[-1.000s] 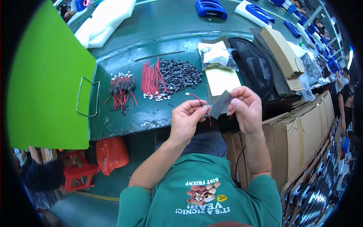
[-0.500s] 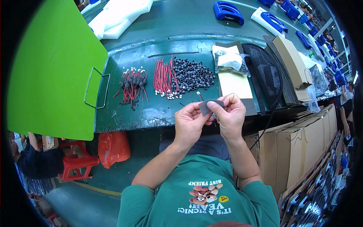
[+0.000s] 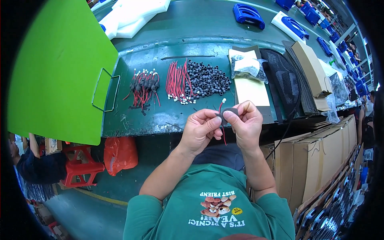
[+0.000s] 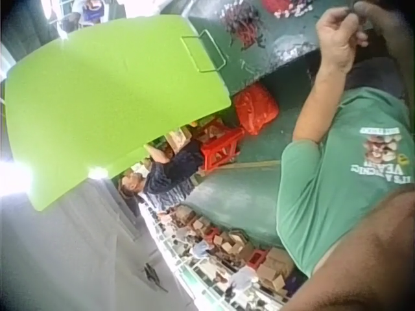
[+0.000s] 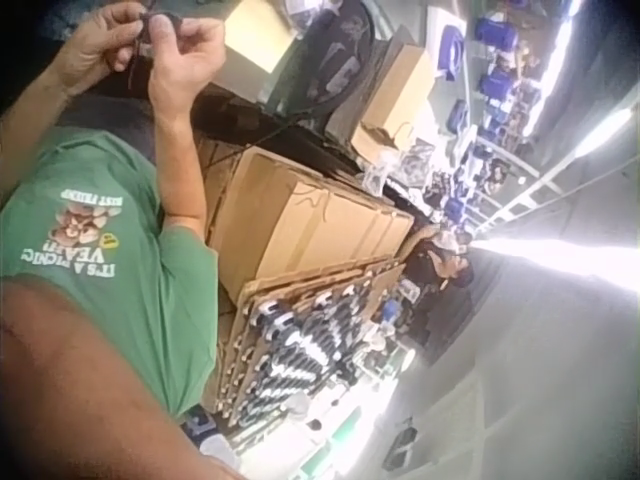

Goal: The person assembles electronic components by hand, attaching connectors to wires at a workstation.

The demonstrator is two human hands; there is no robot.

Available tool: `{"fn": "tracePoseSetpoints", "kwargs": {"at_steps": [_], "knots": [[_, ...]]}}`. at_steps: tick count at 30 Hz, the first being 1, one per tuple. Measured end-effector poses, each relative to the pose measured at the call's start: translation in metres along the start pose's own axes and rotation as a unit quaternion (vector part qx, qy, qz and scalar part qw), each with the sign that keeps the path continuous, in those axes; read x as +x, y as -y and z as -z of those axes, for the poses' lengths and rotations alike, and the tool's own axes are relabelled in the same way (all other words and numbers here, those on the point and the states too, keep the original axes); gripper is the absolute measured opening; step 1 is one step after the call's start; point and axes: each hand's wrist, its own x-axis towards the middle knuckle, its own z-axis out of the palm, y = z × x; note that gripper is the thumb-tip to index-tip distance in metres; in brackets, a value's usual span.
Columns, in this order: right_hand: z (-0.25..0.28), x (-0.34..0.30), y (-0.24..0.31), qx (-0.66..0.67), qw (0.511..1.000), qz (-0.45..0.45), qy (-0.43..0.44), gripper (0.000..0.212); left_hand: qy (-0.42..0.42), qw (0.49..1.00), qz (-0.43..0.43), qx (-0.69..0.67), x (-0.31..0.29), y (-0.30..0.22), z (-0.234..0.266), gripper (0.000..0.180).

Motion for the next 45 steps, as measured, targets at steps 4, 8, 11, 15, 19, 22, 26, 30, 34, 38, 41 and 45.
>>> {"fn": "tracePoseSetpoints", "kwargs": {"at_steps": [4, 8, 11, 15, 19, 22, 26, 30, 34, 38, 41, 45], "knots": [[0.007, -0.005, 0.007, 0.090, 0.989, -0.105, 0.055, 0.024, 0.019, 0.999, 0.022, -0.029, -0.002, 0.001, -0.005, 0.010], [0.005, -0.012, 0.014, 0.123, 0.983, -0.117, 0.074, 0.024, 0.040, 0.995, 0.061, -0.067, -0.007, -0.003, -0.011, 0.007], [0.003, -0.017, 0.016, 0.103, 0.989, -0.077, 0.070, 0.023, 0.043, 0.993, 0.075, -0.078, -0.008, -0.005, -0.012, 0.007], [0.006, -0.018, 0.016, 0.054, 0.996, -0.039, 0.066, 0.022, 0.023, 0.999, 0.027, -0.034, -0.008, 0.000, -0.012, 0.008], [0.007, -0.021, 0.012, 0.022, 0.999, -0.015, 0.023, 0.018, -0.082, 0.996, 0.002, 0.043, -0.009, -0.002, -0.022, 0.011], [0.004, -0.023, 0.012, 0.001, 1.000, -0.008, 0.020, 0.016, -0.088, 0.995, -0.021, 0.050, -0.012, 0.003, -0.024, 0.013], [0.001, -0.022, 0.011, -0.016, 0.999, -0.019, 0.034, 0.012, -0.060, 0.992, -0.045, 0.098, -0.012, -0.001, -0.016, 0.014], [-0.004, -0.016, 0.009, -0.033, 0.998, -0.030, 0.033, 0.010, -0.065, 0.989, -0.050, 0.125, -0.011, -0.009, -0.013, 0.014], [-0.014, -0.011, 0.000, -0.116, 0.993, 0.017, 0.024, 0.009, -0.081, 0.985, -0.079, 0.134, -0.009, -0.009, -0.007, 0.015], [-0.017, 0.000, -0.011, -0.162, 0.979, 0.115, 0.032, 0.010, -0.093, 0.980, -0.086, 0.151, -0.008, -0.014, 0.005, 0.013], [-0.014, 0.001, -0.020, -0.158, 0.981, 0.105, 0.038, 0.009, -0.075, 0.980, -0.084, 0.164, -0.004, -0.015, 0.016, 0.014], [-0.017, 0.001, -0.028, -0.111, 0.992, 0.056, 0.028, 0.008, -0.076, 0.966, -0.079, 0.235, -0.005, -0.016, 0.016, 0.017]]}}
